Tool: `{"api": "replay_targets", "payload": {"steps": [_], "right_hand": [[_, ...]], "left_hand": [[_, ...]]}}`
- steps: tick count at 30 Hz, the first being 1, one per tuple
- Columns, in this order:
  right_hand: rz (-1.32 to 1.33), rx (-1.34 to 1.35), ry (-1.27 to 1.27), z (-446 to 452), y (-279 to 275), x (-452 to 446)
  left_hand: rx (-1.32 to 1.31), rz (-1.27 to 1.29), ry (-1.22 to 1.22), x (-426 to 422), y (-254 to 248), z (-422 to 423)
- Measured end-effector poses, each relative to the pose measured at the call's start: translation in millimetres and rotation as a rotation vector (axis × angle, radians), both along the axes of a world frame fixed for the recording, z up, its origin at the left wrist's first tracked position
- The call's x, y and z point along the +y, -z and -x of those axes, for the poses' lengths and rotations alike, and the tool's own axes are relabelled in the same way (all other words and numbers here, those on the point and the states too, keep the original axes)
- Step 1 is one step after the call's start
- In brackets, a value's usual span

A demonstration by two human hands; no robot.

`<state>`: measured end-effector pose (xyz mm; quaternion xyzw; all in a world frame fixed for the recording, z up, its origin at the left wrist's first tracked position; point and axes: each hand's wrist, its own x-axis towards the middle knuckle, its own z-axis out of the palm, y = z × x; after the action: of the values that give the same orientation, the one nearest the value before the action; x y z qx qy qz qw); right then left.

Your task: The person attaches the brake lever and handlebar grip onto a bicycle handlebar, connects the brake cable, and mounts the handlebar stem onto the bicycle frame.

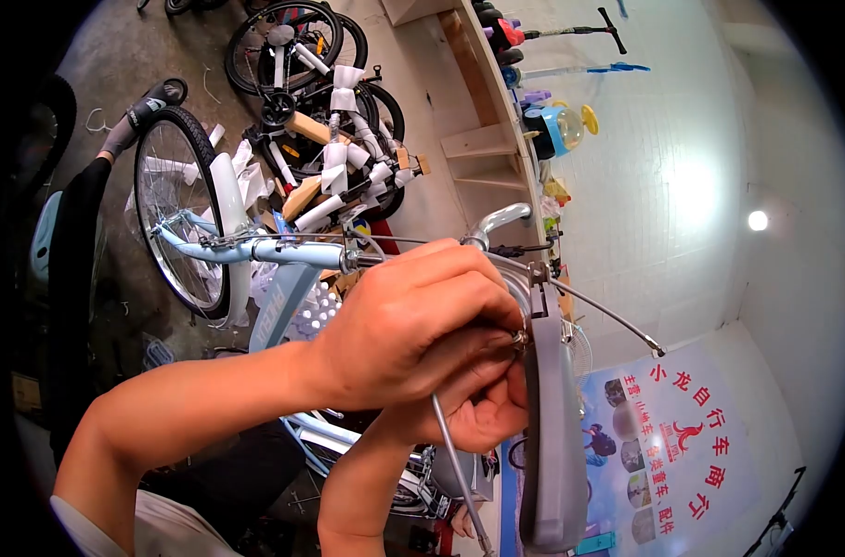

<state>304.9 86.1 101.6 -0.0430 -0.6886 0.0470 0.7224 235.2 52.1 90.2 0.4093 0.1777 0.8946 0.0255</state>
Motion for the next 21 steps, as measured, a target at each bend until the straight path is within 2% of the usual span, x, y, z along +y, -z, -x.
{"api": "replay_targets", "payload": {"steps": [2,4,5,8,21], "right_hand": [[-0.049,0.011,0.223,3.3,0.7,-2.3],[-0.017,0.093,0.153,11.4,-1.4,-7.0],[-0.003,0.096,0.126,10.8,-2.5,-7.5],[0.014,0.077,0.075,6.2,-2.3,-8.0],[0.052,0.054,-0.013,2.8,1.1,-4.0]], "left_hand": [[0.015,-0.038,0.003,1.8,1.7,1.5],[0.032,-0.076,0.004,3.0,1.4,2.6],[-0.017,-0.031,0.091,-1.1,-1.6,-1.2],[-0.043,0.107,0.022,-7.7,-7.4,-2.5],[-0.027,0.137,0.027,-10.6,-7.3,-1.4]]}}
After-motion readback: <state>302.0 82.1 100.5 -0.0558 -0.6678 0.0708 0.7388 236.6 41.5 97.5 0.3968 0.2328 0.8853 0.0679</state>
